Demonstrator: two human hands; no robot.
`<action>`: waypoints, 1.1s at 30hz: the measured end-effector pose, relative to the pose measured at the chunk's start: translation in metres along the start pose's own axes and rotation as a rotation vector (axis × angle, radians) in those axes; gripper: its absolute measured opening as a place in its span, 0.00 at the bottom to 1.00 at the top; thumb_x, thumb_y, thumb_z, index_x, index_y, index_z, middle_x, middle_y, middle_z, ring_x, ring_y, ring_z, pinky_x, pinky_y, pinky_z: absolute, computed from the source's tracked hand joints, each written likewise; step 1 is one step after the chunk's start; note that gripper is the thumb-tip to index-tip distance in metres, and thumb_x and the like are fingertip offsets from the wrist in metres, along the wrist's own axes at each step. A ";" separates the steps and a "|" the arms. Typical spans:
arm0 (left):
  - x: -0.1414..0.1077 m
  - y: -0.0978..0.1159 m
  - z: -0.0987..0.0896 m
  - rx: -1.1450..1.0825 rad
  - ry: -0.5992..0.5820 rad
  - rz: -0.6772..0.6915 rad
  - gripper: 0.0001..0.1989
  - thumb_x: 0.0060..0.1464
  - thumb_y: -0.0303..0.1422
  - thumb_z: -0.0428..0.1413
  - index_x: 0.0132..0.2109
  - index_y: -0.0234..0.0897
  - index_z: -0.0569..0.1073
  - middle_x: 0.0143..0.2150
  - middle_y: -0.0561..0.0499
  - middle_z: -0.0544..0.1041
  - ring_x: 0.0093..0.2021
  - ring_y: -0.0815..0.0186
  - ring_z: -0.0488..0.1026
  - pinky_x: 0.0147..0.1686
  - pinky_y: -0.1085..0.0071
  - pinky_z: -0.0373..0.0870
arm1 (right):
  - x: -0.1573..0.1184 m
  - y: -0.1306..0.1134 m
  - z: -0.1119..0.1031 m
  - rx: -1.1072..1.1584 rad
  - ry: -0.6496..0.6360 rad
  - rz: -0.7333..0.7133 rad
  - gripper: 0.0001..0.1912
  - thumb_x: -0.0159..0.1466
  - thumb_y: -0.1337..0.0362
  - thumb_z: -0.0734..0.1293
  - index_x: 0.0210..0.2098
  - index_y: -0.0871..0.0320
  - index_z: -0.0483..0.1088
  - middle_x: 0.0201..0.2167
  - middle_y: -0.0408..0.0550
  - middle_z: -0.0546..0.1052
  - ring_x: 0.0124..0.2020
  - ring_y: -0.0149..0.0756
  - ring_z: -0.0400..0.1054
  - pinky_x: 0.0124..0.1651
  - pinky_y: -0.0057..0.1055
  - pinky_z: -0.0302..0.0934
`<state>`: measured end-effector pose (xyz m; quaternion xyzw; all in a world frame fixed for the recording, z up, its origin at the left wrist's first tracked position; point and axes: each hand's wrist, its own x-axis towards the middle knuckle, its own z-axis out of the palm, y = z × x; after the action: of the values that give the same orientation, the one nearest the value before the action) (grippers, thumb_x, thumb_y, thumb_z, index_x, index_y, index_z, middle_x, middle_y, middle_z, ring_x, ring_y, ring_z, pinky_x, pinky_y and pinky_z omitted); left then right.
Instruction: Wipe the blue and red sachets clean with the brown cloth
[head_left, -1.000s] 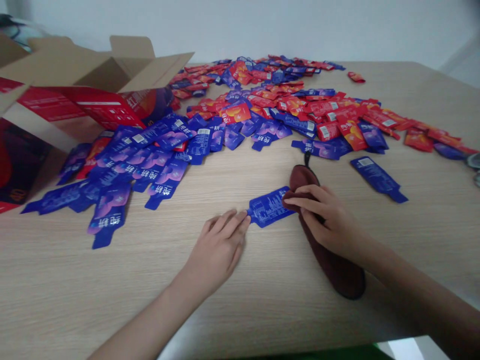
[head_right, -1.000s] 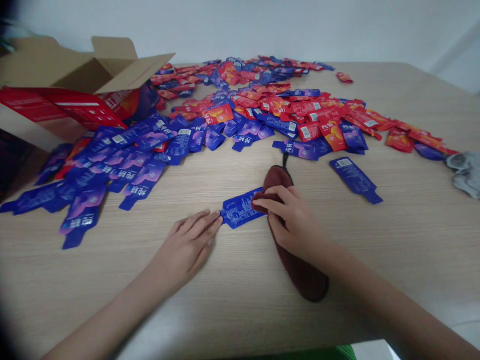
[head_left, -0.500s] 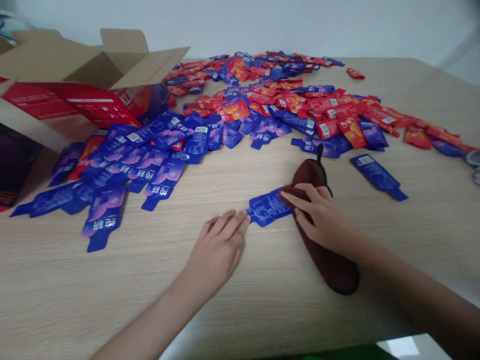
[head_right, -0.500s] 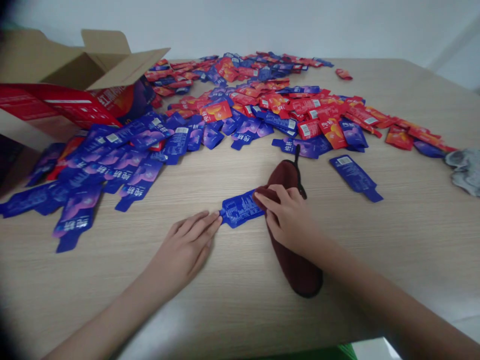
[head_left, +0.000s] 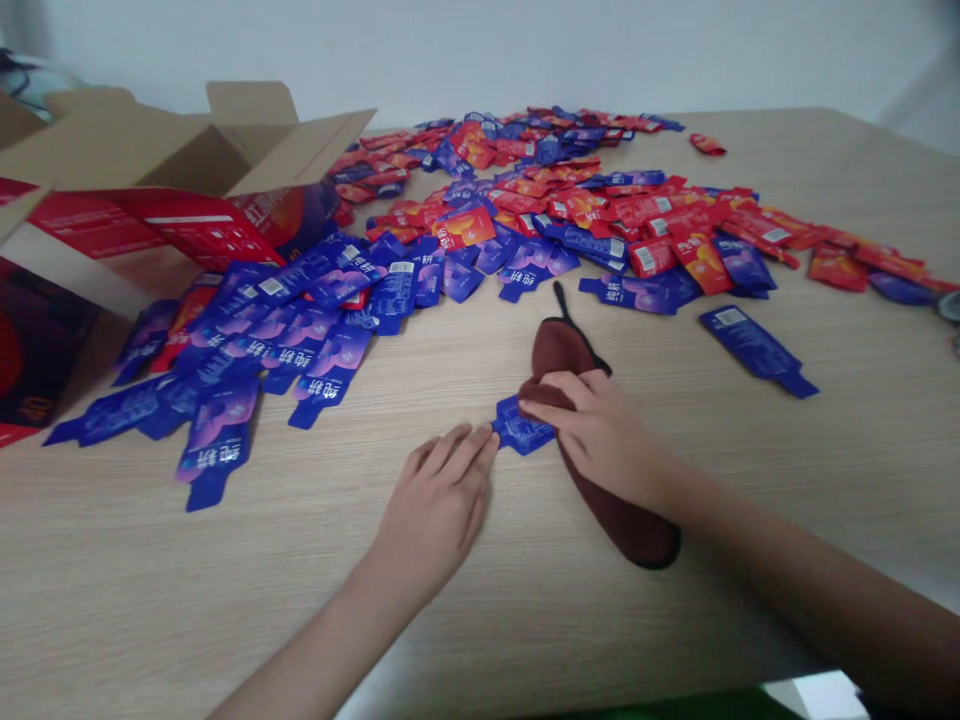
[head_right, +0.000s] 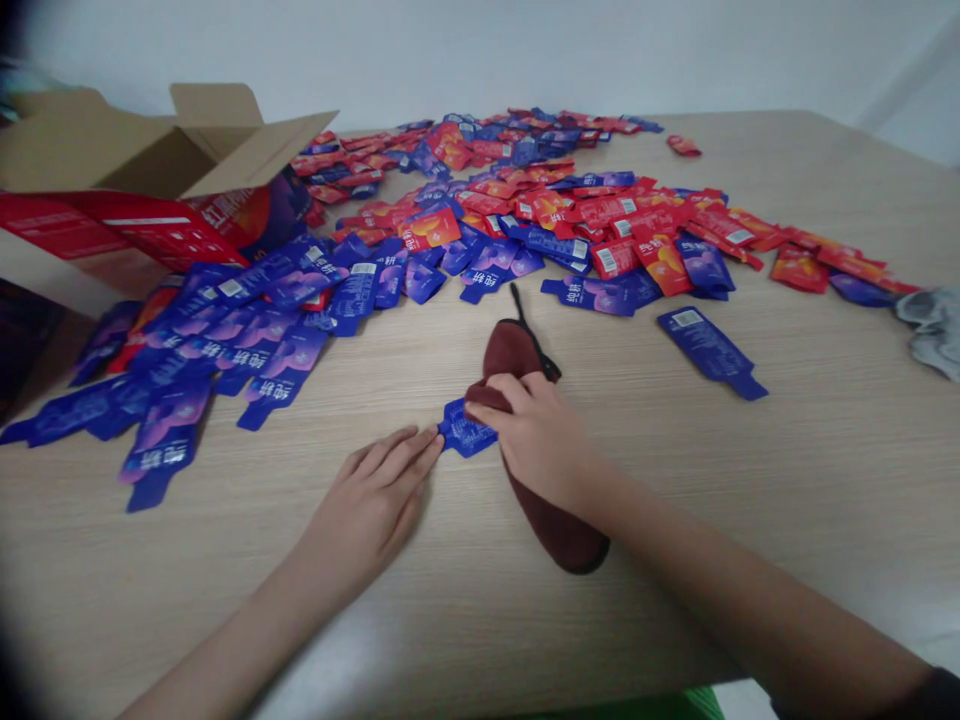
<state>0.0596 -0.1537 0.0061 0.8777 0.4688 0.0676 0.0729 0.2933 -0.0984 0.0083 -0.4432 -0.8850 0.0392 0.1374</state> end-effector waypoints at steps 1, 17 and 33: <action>0.000 0.000 -0.001 -0.003 0.000 -0.001 0.25 0.62 0.26 0.46 0.65 0.36 0.62 0.65 0.45 0.66 0.64 0.53 0.61 0.56 0.54 0.63 | -0.004 0.012 -0.001 -0.011 0.012 0.033 0.24 0.63 0.72 0.59 0.56 0.51 0.72 0.54 0.54 0.69 0.47 0.47 0.61 0.49 0.48 0.63; 0.095 0.021 -0.018 0.034 -0.090 -0.232 0.25 0.54 0.48 0.59 0.50 0.33 0.70 0.48 0.40 0.75 0.48 0.49 0.73 0.43 0.56 0.71 | -0.022 0.032 -0.014 0.090 0.068 0.043 0.27 0.59 0.75 0.59 0.54 0.51 0.72 0.48 0.53 0.71 0.46 0.46 0.64 0.48 0.50 0.66; 0.034 -0.127 -0.037 0.421 0.153 -0.539 0.25 0.62 0.25 0.39 0.62 0.43 0.66 0.55 0.40 0.72 0.53 0.48 0.69 0.47 0.53 0.65 | 0.078 -0.038 0.000 0.255 0.034 -0.137 0.27 0.61 0.77 0.58 0.56 0.54 0.70 0.51 0.50 0.70 0.51 0.42 0.60 0.54 0.42 0.61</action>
<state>-0.0319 -0.0531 0.0198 0.7104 0.6916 0.0134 -0.1298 0.2194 -0.0594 0.0324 -0.3614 -0.8985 0.1342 0.2100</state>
